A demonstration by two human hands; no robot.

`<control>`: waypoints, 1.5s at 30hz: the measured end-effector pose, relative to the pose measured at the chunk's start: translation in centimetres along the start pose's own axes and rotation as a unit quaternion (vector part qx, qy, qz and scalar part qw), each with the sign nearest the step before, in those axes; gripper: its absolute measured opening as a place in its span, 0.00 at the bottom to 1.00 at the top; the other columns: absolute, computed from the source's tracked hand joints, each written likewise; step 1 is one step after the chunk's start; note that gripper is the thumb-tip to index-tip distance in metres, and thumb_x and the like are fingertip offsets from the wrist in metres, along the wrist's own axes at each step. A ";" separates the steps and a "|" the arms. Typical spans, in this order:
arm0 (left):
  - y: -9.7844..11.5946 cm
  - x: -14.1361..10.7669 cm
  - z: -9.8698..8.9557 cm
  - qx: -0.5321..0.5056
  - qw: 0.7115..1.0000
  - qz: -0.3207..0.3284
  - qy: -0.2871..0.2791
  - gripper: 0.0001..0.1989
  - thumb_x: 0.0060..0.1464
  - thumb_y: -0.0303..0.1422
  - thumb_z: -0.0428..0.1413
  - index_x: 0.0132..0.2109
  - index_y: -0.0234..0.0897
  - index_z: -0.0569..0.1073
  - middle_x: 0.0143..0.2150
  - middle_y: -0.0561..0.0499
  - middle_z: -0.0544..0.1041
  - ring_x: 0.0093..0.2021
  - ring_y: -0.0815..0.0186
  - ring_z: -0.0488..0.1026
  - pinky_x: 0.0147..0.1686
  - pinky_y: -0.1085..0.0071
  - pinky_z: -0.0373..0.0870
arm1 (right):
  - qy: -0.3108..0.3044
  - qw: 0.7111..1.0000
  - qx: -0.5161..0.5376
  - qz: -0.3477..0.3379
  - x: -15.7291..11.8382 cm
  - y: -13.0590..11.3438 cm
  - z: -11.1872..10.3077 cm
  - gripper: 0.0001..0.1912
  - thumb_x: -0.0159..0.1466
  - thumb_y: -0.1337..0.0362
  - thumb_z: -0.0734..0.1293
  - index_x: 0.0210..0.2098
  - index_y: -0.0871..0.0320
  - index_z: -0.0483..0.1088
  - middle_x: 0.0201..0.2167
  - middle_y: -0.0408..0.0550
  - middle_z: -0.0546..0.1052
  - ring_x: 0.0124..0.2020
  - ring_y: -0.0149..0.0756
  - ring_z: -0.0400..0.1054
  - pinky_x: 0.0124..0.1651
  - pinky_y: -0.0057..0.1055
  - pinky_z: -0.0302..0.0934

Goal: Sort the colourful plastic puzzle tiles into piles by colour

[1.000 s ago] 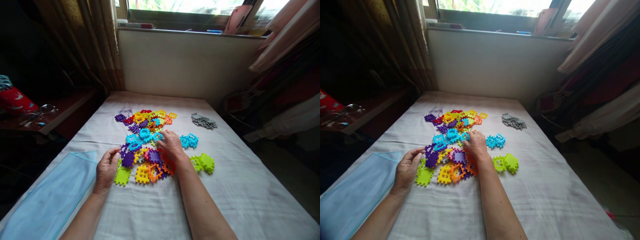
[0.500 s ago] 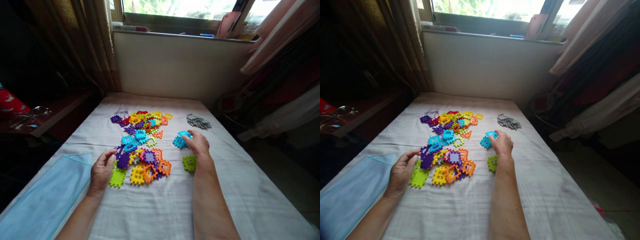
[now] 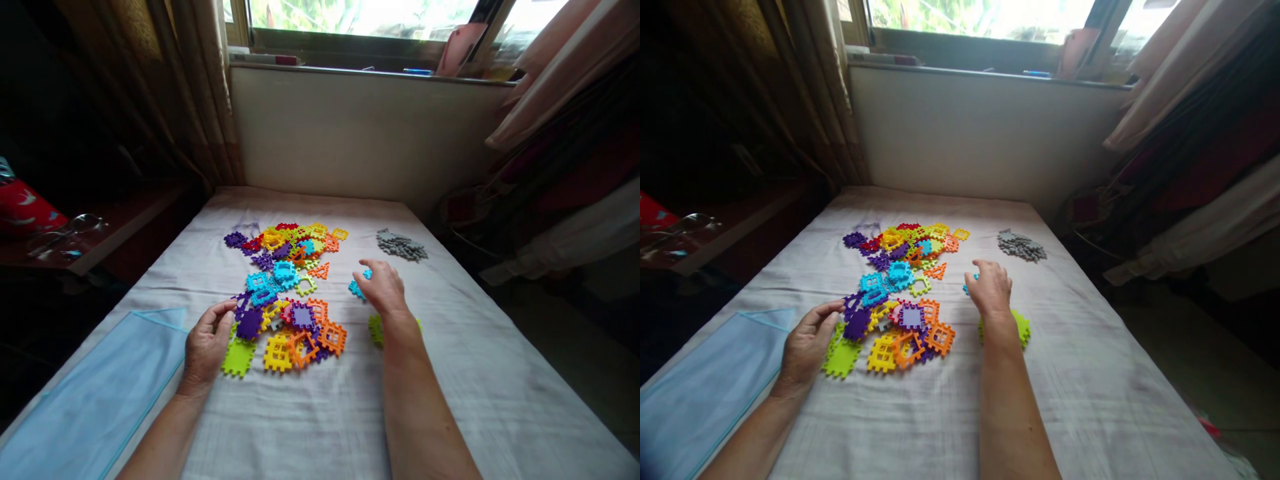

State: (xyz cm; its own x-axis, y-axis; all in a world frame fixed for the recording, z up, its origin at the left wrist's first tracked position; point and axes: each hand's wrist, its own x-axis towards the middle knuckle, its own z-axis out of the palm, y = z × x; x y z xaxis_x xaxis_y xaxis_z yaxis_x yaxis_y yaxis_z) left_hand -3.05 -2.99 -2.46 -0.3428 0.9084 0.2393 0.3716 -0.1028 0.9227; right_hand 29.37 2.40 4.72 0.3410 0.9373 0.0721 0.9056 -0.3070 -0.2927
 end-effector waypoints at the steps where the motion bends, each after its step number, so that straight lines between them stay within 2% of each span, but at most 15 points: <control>1: 0.0 0.0 0.0 0.002 1.000 0.001 0.000 0.18 0.51 0.46 0.55 0.42 0.39 0.77 0.44 0.47 0.82 0.48 0.58 0.78 0.54 0.61 0.72 | -0.002 0.999 0.009 -0.032 -0.3 -1.0 0.4 0.21 0.65 0.59 0.63 0.56 0.53 0.73 0.56 0.53 0.74 0.56 0.47 0.67 0.57 0.40 0.60; 5: 0.0 -0.1 0.0 0.011 1.000 0.004 0.000 0.18 0.51 0.47 0.55 0.41 0.39 0.77 0.44 0.46 0.82 0.47 0.58 0.78 0.53 0.62 0.72 | -0.039 0.985 0.048 -0.160 -1.8 -4.7 2.5 0.18 0.65 0.59 0.64 0.53 0.53 0.74 0.55 0.50 0.75 0.56 0.43 0.67 0.58 0.37 0.59; 7: -0.1 -0.1 0.0 0.014 1.000 0.004 0.001 0.19 0.51 0.47 0.54 0.41 0.39 0.77 0.44 0.46 0.82 0.47 0.58 0.78 0.53 0.62 0.72 | -0.054 0.977 0.059 -0.199 -2.5 -5.9 3.5 0.17 0.65 0.60 0.64 0.52 0.52 0.75 0.54 0.49 0.76 0.55 0.43 0.67 0.57 0.37 0.59; 11: -0.1 0.0 0.1 0.019 1.000 0.014 -0.003 0.18 0.52 0.46 0.54 0.42 0.38 0.77 0.44 0.46 0.82 0.48 0.58 0.78 0.54 0.61 0.72 | -0.050 0.970 0.070 -0.226 -2.8 -7.3 4.9 0.19 0.65 0.62 0.63 0.54 0.53 0.74 0.55 0.50 0.75 0.55 0.44 0.67 0.57 0.40 0.60; 18: 0.1 -0.1 0.2 0.015 0.999 0.035 -0.007 0.16 0.52 0.44 0.54 0.41 0.38 0.77 0.43 0.47 0.82 0.46 0.59 0.79 0.53 0.62 0.73 | -0.057 0.953 0.044 -0.295 -0.6 -10.3 5.8 0.22 0.64 0.60 0.66 0.57 0.53 0.71 0.60 0.51 0.71 0.58 0.43 0.65 0.60 0.38 0.58; 24: 0.0 0.0 0.2 0.020 0.999 0.028 -0.007 0.17 0.53 0.44 0.54 0.42 0.38 0.77 0.43 0.46 0.82 0.47 0.59 0.78 0.53 0.62 0.73 | -0.089 0.949 -0.002 -0.301 -0.1 -11.5 5.7 0.22 0.63 0.58 0.67 0.56 0.53 0.72 0.54 0.52 0.75 0.55 0.45 0.66 0.58 0.38 0.59; 28: 0.0 0.0 0.2 0.029 0.999 0.029 -0.003 0.17 0.53 0.44 0.53 0.42 0.38 0.77 0.43 0.47 0.82 0.47 0.59 0.78 0.53 0.62 0.73 | -0.075 0.960 0.038 -0.266 -0.5 -10.4 5.5 0.24 0.61 0.57 0.70 0.57 0.52 0.71 0.53 0.53 0.75 0.54 0.44 0.67 0.58 0.38 0.59; 32: 0.2 -0.1 0.1 0.031 0.999 0.032 -0.004 0.17 0.53 0.44 0.53 0.42 0.38 0.77 0.44 0.47 0.82 0.47 0.59 0.78 0.54 0.62 0.72 | -0.052 0.970 0.077 -0.223 -0.5 -7.7 4.3 0.25 0.61 0.58 0.70 0.57 0.53 0.70 0.53 0.52 0.74 0.55 0.43 0.66 0.58 0.37 0.59; 39: -0.3 0.0 0.1 0.039 0.999 0.025 -0.008 0.18 0.53 0.45 0.53 0.43 0.39 0.77 0.44 0.47 0.82 0.48 0.59 0.78 0.55 0.61 0.72 | -0.012 0.995 -0.028 -0.099 -0.1 -1.4 0.9 0.24 0.61 0.57 0.69 0.56 0.52 0.72 0.52 0.55 0.74 0.54 0.49 0.66 0.55 0.41 0.59; 45: 0.0 0.0 0.1 0.031 0.999 0.018 -0.010 0.18 0.52 0.45 0.54 0.42 0.38 0.77 0.44 0.46 0.82 0.48 0.58 0.78 0.55 0.61 0.71 | -0.020 0.997 -0.062 -0.036 -0.3 1.6 0.1 0.21 0.60 0.58 0.68 0.52 0.51 0.75 0.53 0.54 0.74 0.56 0.51 0.63 0.55 0.43 0.57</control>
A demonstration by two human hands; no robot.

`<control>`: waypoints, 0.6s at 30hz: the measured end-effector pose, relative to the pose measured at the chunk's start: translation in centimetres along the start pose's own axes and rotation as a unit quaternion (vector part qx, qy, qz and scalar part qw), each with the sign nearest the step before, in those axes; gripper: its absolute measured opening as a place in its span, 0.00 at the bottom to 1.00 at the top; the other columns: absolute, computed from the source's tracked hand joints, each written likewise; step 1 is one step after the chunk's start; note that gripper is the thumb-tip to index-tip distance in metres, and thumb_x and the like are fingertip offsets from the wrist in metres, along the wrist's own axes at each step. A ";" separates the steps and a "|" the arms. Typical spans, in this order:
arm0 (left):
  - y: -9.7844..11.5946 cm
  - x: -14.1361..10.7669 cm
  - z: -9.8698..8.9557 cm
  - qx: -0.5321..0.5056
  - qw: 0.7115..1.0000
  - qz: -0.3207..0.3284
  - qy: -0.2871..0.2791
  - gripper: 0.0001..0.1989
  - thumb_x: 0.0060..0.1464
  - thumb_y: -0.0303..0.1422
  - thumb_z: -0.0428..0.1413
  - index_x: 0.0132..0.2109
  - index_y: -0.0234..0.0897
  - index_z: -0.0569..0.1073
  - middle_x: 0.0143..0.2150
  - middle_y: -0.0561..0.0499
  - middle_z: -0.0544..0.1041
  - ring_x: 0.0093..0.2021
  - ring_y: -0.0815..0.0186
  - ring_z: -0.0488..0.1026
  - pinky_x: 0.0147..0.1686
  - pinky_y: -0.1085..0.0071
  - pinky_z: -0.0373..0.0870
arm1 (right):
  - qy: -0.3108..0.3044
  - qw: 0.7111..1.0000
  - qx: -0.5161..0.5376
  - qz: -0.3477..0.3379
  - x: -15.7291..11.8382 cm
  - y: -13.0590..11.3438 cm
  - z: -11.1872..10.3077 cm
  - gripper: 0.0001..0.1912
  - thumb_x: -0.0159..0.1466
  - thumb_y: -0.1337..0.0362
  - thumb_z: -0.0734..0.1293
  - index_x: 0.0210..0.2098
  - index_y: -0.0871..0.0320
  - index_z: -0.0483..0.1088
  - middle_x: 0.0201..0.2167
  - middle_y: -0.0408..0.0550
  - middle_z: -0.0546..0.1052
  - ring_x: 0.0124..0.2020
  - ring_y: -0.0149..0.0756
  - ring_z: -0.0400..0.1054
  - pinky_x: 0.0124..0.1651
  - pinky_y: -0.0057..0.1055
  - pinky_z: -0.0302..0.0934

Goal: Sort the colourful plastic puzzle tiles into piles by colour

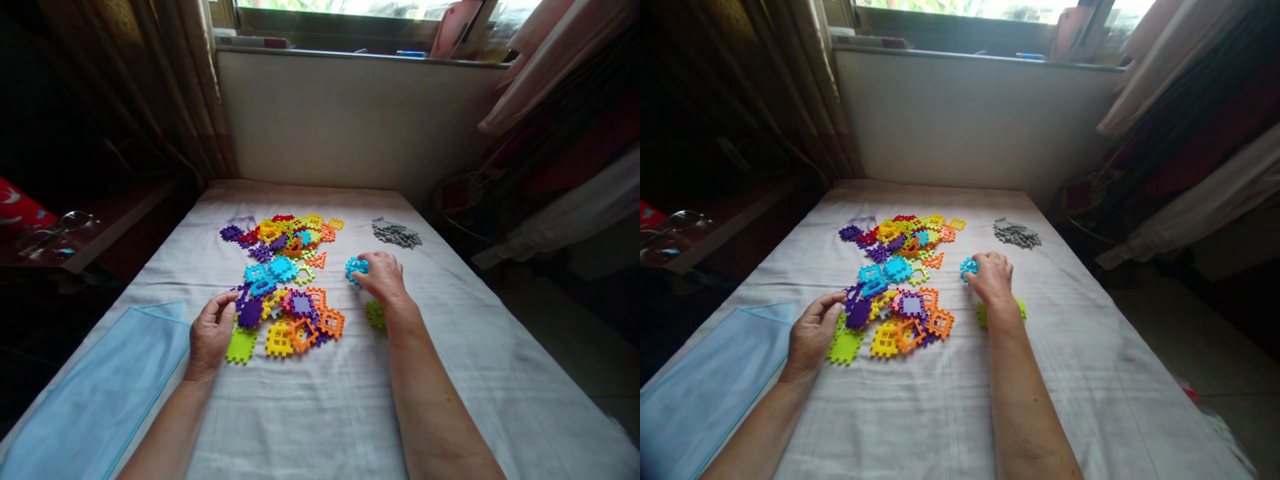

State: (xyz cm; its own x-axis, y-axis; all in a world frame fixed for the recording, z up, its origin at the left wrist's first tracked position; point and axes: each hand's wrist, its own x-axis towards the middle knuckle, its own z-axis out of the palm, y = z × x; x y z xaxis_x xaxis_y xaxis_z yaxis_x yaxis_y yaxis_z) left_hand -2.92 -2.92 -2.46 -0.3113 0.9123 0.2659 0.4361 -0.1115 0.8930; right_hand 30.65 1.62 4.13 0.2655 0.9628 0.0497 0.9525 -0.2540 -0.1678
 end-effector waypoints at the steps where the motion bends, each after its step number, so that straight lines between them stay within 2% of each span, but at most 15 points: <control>1: 0.1 0.0 0.0 0.001 1.000 0.000 0.000 0.18 0.52 0.45 0.53 0.42 0.38 0.77 0.44 0.46 0.82 0.48 0.58 0.78 0.55 0.61 0.72 | 0.001 1.000 0.001 0.004 0.0 0.3 0.0 0.21 0.60 0.58 0.68 0.52 0.51 0.75 0.53 0.54 0.74 0.57 0.51 0.62 0.55 0.43 0.56; 11: 0.2 -0.1 -0.1 0.000 1.000 0.010 -0.008 0.18 0.53 0.45 0.53 0.43 0.39 0.77 0.44 0.47 0.82 0.48 0.59 0.78 0.54 0.62 0.72 | 0.016 1.000 -0.006 0.000 0.2 1.4 0.9 0.18 0.60 0.61 0.69 0.50 0.50 0.77 0.52 0.54 0.74 0.56 0.51 0.62 0.55 0.43 0.57; 18: -0.1 0.0 -0.1 0.005 1.000 0.012 -0.003 0.18 0.53 0.46 0.53 0.42 0.39 0.77 0.44 0.47 0.82 0.48 0.59 0.78 0.54 0.62 0.72 | 0.024 1.000 0.005 -0.010 0.1 0.8 0.4 0.18 0.59 0.59 0.69 0.50 0.50 0.77 0.52 0.54 0.74 0.57 0.51 0.62 0.55 0.43 0.57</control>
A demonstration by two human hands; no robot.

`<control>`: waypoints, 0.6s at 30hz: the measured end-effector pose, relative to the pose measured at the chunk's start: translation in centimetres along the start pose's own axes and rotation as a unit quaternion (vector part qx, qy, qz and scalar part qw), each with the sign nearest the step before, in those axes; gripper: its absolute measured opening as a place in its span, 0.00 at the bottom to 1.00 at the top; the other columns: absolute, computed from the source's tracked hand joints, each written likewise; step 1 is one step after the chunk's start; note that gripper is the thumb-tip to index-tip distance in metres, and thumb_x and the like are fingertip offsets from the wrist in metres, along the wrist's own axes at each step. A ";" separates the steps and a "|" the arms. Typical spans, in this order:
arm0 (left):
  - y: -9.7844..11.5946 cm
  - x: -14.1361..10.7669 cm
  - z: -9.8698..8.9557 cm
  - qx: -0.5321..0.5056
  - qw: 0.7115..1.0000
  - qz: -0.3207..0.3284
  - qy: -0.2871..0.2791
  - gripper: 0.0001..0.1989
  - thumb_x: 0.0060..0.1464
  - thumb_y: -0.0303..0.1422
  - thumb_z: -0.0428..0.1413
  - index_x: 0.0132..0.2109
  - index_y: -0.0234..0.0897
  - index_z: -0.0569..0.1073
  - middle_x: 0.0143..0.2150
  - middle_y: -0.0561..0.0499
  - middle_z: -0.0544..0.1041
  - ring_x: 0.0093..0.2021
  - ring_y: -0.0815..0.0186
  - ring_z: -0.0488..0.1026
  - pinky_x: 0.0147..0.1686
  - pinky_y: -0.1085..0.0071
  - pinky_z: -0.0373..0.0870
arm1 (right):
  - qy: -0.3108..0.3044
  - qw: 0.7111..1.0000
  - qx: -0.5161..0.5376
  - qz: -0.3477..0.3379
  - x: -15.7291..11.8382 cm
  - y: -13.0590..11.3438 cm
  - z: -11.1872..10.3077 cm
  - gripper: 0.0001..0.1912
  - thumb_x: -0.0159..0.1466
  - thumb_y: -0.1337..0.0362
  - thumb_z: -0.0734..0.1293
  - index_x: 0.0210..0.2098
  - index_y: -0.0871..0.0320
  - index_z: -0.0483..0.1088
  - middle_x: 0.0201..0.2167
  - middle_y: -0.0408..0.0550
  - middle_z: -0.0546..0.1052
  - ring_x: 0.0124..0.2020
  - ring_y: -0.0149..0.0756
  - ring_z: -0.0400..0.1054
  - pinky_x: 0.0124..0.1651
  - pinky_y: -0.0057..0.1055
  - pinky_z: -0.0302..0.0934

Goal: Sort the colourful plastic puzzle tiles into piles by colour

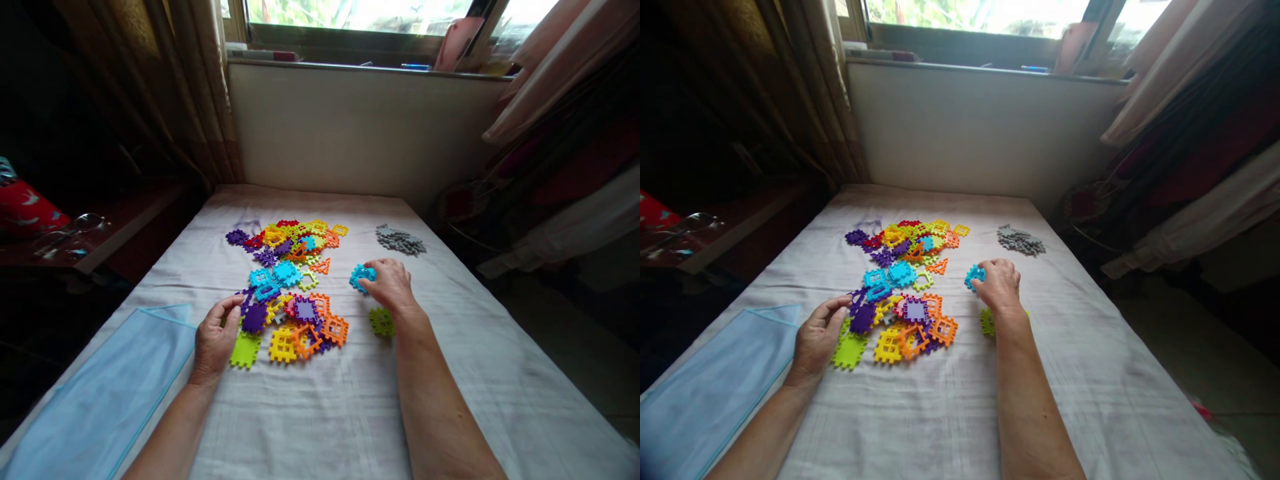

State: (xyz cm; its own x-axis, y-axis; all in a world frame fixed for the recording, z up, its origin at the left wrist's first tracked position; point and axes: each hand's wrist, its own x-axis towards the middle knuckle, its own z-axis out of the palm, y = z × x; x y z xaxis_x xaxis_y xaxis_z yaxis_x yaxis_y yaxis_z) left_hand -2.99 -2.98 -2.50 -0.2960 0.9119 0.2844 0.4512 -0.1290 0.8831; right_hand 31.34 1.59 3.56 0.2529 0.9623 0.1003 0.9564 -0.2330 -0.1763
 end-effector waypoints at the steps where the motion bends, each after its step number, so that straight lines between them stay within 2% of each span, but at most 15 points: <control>1: 0.0 0.0 0.0 0.000 1.000 -0.001 0.001 0.18 0.53 0.46 0.53 0.42 0.39 0.78 0.44 0.47 0.82 0.48 0.58 0.78 0.54 0.62 0.72 | 0.005 1.000 0.002 -0.006 -0.1 -0.3 -0.1 0.18 0.59 0.59 0.69 0.49 0.50 0.77 0.52 0.54 0.74 0.57 0.50 0.62 0.55 0.43 0.57; 6: 0.0 0.0 0.0 0.006 1.000 0.003 0.003 0.18 0.52 0.46 0.53 0.42 0.39 0.78 0.43 0.47 0.82 0.47 0.58 0.78 0.52 0.62 0.73 | 0.008 0.998 0.023 -0.058 -0.6 -2.4 0.0 0.16 0.62 0.60 0.68 0.49 0.52 0.77 0.52 0.53 0.74 0.56 0.48 0.63 0.56 0.42 0.57; 13: 0.2 0.1 0.0 0.003 1.000 0.013 -0.005 0.17 0.53 0.44 0.53 0.41 0.39 0.77 0.43 0.47 0.82 0.47 0.59 0.78 0.53 0.63 0.72 | -0.023 0.981 0.069 -0.179 -2.2 -7.3 1.7 0.14 0.65 0.61 0.65 0.49 0.54 0.75 0.49 0.52 0.77 0.53 0.43 0.67 0.56 0.37 0.58; 18: 0.0 0.1 0.1 0.006 1.000 0.016 -0.002 0.17 0.53 0.44 0.52 0.41 0.39 0.77 0.44 0.47 0.82 0.47 0.59 0.78 0.53 0.63 0.72 | -0.036 0.980 0.070 -0.184 -2.5 -10.6 2.5 0.17 0.65 0.59 0.65 0.52 0.54 0.73 0.49 0.52 0.77 0.52 0.42 0.69 0.53 0.35 0.61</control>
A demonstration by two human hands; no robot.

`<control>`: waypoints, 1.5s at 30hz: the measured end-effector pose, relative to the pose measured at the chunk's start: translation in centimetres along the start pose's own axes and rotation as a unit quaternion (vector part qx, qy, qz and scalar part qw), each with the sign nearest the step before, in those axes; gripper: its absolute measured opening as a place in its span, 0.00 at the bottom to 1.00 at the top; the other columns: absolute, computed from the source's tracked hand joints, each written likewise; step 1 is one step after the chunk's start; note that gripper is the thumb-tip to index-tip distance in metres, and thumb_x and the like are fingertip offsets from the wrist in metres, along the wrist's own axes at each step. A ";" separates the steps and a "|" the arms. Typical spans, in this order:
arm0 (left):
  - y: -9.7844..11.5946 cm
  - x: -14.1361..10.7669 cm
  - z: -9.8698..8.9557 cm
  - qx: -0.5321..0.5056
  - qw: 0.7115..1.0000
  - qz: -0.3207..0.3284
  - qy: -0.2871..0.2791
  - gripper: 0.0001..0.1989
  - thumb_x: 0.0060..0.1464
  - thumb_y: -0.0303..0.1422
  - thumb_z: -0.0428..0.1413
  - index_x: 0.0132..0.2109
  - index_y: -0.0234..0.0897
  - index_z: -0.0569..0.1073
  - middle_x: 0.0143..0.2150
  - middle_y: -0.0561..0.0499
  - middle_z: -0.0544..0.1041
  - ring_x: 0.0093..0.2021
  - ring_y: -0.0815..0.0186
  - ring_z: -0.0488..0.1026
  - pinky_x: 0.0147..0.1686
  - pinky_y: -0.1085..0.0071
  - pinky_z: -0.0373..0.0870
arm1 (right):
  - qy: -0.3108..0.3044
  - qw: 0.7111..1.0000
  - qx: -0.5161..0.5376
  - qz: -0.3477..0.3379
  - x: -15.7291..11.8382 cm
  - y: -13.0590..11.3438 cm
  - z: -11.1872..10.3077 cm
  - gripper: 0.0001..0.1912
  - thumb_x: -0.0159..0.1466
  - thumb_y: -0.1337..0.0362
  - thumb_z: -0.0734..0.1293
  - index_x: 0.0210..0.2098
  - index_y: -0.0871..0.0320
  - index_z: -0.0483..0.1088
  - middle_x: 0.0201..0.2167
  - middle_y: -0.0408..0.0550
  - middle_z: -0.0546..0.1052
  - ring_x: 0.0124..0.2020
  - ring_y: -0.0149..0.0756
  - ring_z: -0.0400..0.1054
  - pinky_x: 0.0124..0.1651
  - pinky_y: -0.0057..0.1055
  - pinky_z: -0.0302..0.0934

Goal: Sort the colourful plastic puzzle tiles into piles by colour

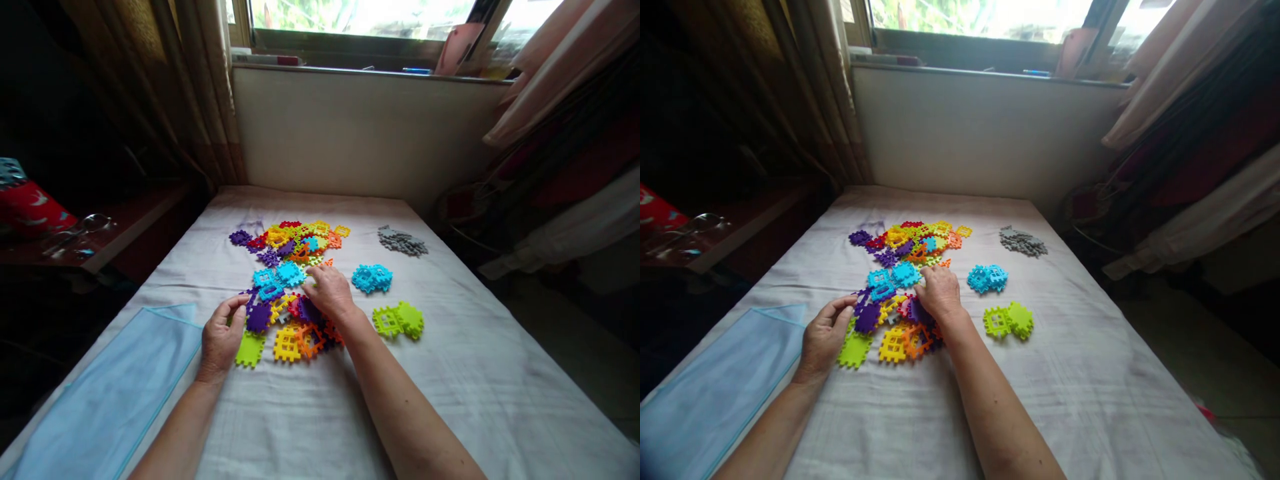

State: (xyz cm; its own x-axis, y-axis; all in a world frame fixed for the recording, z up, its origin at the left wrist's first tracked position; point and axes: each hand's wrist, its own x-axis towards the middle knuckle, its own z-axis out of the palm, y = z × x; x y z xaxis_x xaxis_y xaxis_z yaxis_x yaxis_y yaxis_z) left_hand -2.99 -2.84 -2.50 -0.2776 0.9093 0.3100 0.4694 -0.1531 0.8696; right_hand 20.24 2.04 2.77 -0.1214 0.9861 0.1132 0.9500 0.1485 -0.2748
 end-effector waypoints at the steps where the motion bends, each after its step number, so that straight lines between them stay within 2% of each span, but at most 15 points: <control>1: -0.1 0.0 0.0 -0.002 1.000 -0.001 0.002 0.17 0.53 0.44 0.52 0.41 0.39 0.77 0.43 0.47 0.82 0.47 0.59 0.78 0.53 0.62 0.73 | -0.004 1.000 -0.002 0.006 0.3 -0.5 0.1 0.18 0.65 0.57 0.65 0.52 0.54 0.73 0.49 0.53 0.77 0.51 0.43 0.69 0.53 0.35 0.61; 6: -0.2 0.0 0.1 -0.005 1.000 0.002 0.001 0.17 0.54 0.44 0.52 0.42 0.39 0.77 0.43 0.47 0.82 0.47 0.59 0.78 0.53 0.63 0.73 | -0.034 0.999 -0.017 0.037 1.7 -2.5 0.2 0.25 0.62 0.51 0.67 0.55 0.55 0.70 0.50 0.55 0.77 0.52 0.46 0.69 0.51 0.38 0.63; 12: 0.0 0.0 0.0 -0.011 1.000 0.002 -0.001 0.16 0.54 0.43 0.52 0.42 0.39 0.77 0.43 0.47 0.82 0.47 0.59 0.78 0.53 0.62 0.73 | -0.031 0.998 -0.032 0.039 1.5 -2.7 0.1 0.23 0.61 0.59 0.66 0.55 0.55 0.69 0.49 0.54 0.77 0.51 0.46 0.71 0.49 0.37 0.63; 16: -0.1 0.0 0.1 -0.006 1.000 -0.001 -0.002 0.16 0.54 0.43 0.53 0.42 0.39 0.77 0.44 0.47 0.82 0.47 0.59 0.78 0.53 0.62 0.72 | -0.028 0.998 -0.033 0.048 0.4 -0.9 -0.8 0.25 0.62 0.60 0.66 0.58 0.55 0.67 0.51 0.55 0.77 0.51 0.45 0.70 0.50 0.36 0.63; 22: -0.1 -0.1 0.0 -0.005 1.000 -0.007 0.002 0.18 0.53 0.44 0.53 0.43 0.38 0.78 0.44 0.47 0.82 0.48 0.59 0.78 0.54 0.62 0.71 | 0.010 0.994 0.000 0.109 -0.8 3.8 -2.8 0.27 0.61 0.61 0.67 0.60 0.56 0.67 0.51 0.53 0.77 0.51 0.42 0.71 0.52 0.33 0.62; 27: -0.3 0.0 0.0 -0.001 1.000 -0.013 -0.002 0.18 0.53 0.46 0.53 0.43 0.38 0.78 0.45 0.47 0.82 0.49 0.58 0.78 0.55 0.61 0.71 | 0.079 0.973 0.038 0.215 -1.2 8.7 -4.8 0.28 0.61 0.57 0.68 0.59 0.56 0.67 0.51 0.52 0.78 0.49 0.42 0.73 0.51 0.34 0.64; 31: -0.7 0.0 0.0 -0.009 1.000 -0.017 -0.003 0.19 0.53 0.46 0.54 0.43 0.38 0.78 0.46 0.47 0.82 0.50 0.58 0.77 0.56 0.61 0.70 | 0.092 0.948 0.035 0.304 -1.7 11.9 -5.2 0.28 0.61 0.55 0.67 0.59 0.57 0.68 0.50 0.52 0.78 0.50 0.44 0.73 0.50 0.36 0.65; 34: -0.9 0.0 -0.1 -0.009 1.000 -0.021 -0.005 0.19 0.53 0.46 0.54 0.44 0.39 0.78 0.46 0.47 0.81 0.50 0.58 0.77 0.56 0.61 0.70 | 0.092 0.939 0.032 0.330 -1.9 12.9 -4.8 0.27 0.61 0.56 0.66 0.59 0.57 0.68 0.50 0.52 0.78 0.50 0.44 0.73 0.50 0.37 0.65; 40: -0.9 0.1 -0.2 -0.008 1.000 -0.029 -0.003 0.18 0.53 0.45 0.55 0.44 0.39 0.78 0.47 0.48 0.81 0.50 0.58 0.77 0.57 0.60 0.69 | 0.076 0.937 0.029 0.340 -1.9 13.0 -4.4 0.26 0.62 0.55 0.64 0.58 0.56 0.70 0.50 0.52 0.79 0.50 0.46 0.73 0.50 0.38 0.65; 45: -0.8 0.1 -0.1 -0.003 1.000 -0.022 -0.003 0.18 0.53 0.45 0.54 0.44 0.39 0.78 0.46 0.48 0.81 0.50 0.58 0.77 0.57 0.60 0.69 | 0.122 0.943 0.015 0.309 -1.8 12.7 -4.6 0.23 0.63 0.56 0.63 0.54 0.55 0.73 0.49 0.53 0.79 0.49 0.45 0.72 0.51 0.39 0.64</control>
State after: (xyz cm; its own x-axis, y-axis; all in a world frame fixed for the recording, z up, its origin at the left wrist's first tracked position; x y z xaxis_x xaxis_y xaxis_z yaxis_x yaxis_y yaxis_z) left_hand -3.50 -2.67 -3.16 -0.2929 0.9176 0.2689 0.4521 -0.1149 0.8845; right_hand 33.85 1.80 3.44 0.5267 0.8389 0.1370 0.8080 -0.4441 -0.3872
